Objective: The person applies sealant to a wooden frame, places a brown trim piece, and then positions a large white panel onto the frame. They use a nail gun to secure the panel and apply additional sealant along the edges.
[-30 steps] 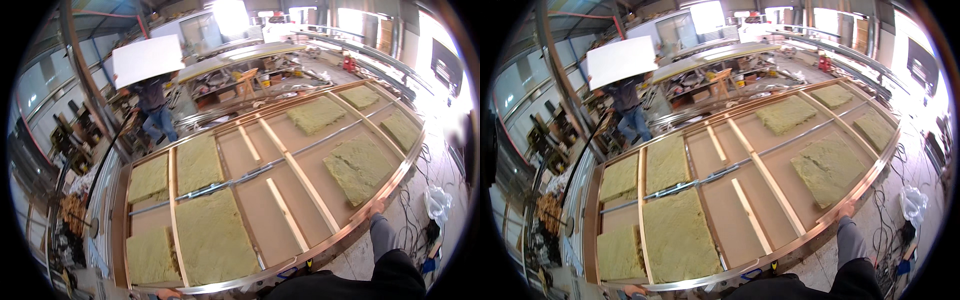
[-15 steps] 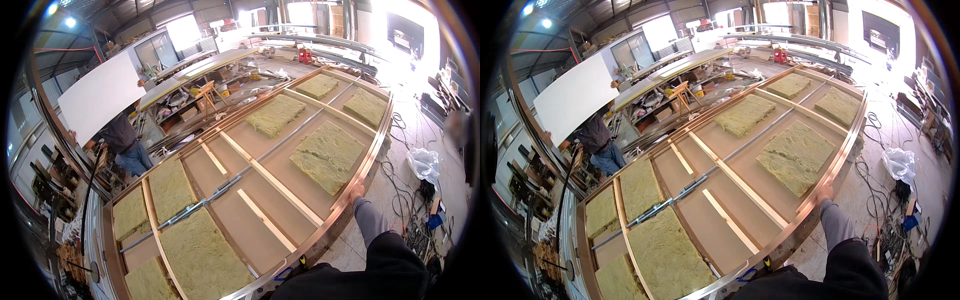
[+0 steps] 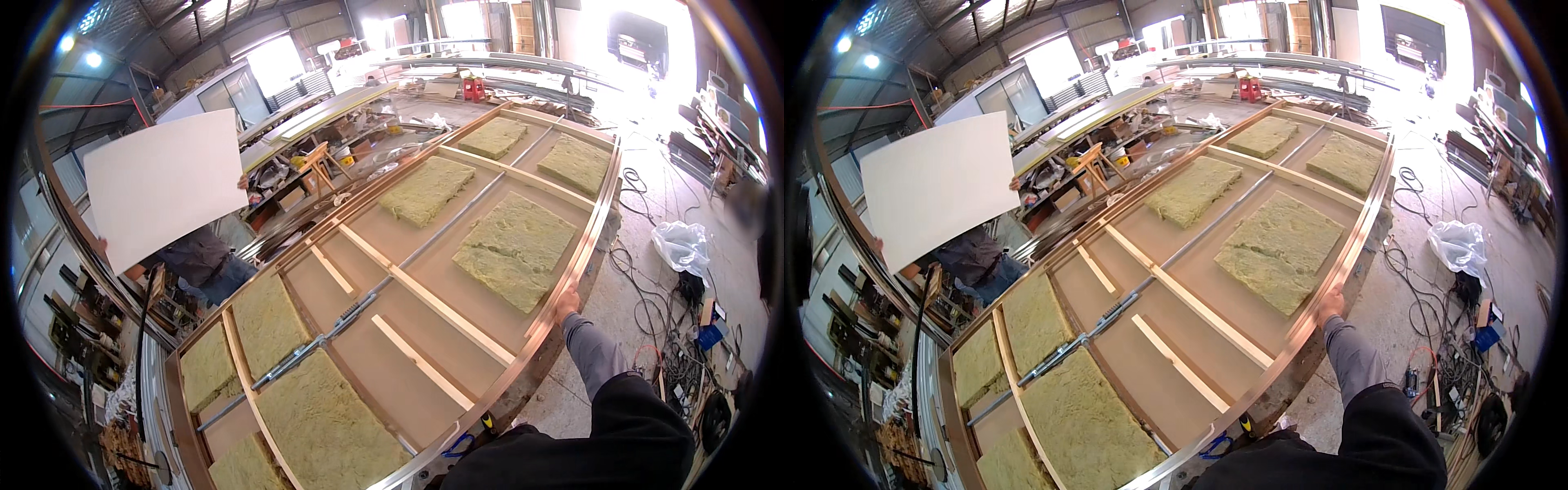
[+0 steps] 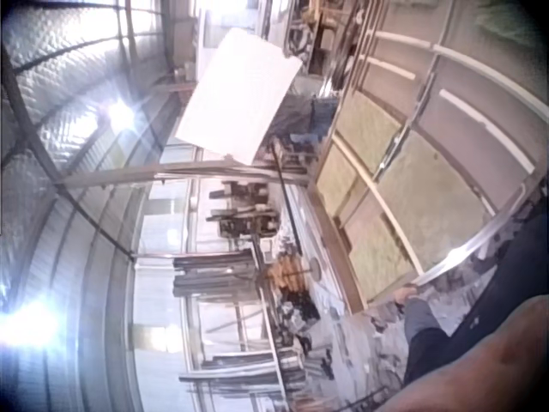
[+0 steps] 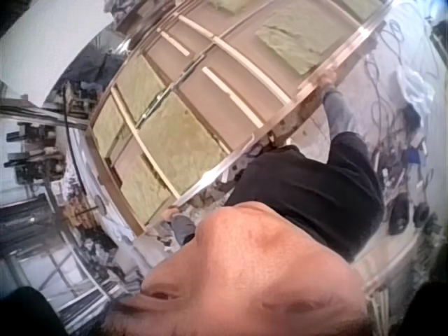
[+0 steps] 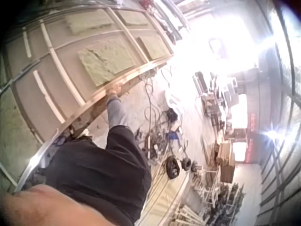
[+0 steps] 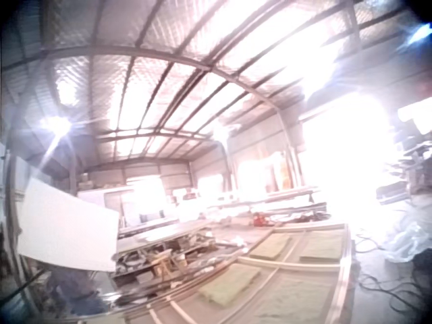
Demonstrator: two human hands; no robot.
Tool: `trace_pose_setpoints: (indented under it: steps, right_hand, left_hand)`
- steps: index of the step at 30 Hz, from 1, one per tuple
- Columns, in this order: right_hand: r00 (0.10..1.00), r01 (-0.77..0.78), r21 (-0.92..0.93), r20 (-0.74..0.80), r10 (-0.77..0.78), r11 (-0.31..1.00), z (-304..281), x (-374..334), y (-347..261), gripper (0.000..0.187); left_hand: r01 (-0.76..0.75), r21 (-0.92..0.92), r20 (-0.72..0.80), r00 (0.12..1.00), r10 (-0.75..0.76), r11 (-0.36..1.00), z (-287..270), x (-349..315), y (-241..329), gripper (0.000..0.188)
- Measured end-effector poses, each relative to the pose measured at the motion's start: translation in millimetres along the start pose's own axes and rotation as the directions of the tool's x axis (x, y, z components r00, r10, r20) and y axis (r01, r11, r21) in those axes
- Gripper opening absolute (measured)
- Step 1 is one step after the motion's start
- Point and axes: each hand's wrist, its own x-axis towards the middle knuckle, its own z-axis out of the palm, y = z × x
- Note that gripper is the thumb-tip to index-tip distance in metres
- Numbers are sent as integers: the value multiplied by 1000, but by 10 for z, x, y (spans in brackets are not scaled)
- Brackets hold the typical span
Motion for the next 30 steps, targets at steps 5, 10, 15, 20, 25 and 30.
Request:
trace_pose_setpoints:
  steps: [5, 10, 15, 20, 25, 30]
  right_hand:
    - [1000, 19, -12, 0, -19, 1000, 11, 113, 17, 87]
    - [1000, -3, 0, 18, 3, 1000, -11, 117, 15, 84]
    - [1000, 8, 0, 23, -8, 1000, -37, 128, -73, 82]
    - [997, -40, 22, 72, 39, 999, 75, 211, 98, 80]
    - [992, -14, 238, 124, -16, 971, 163, 1067, 589, 45]
    - [946, -5, 42, 325, -9, 999, 338, 1067, 941, 48]
  left_hand:
    - [687, 381, -160, 709, -687, 619, 343, 221, 297, 33]
    - [-381, -298, 110, 897, 428, 875, -242, -77, -133, 32]
    - [-424, -317, -34, 899, 437, 848, -95, -26, 80, 32]
    - [316, -236, -230, 901, -369, 919, 272, -300, 117, 30]
    - [774, 91, -267, 626, -733, 627, 357, -135, 431, 34]
    - [982, 187, -200, 29, -979, -9, -27, -146, 727, 42]
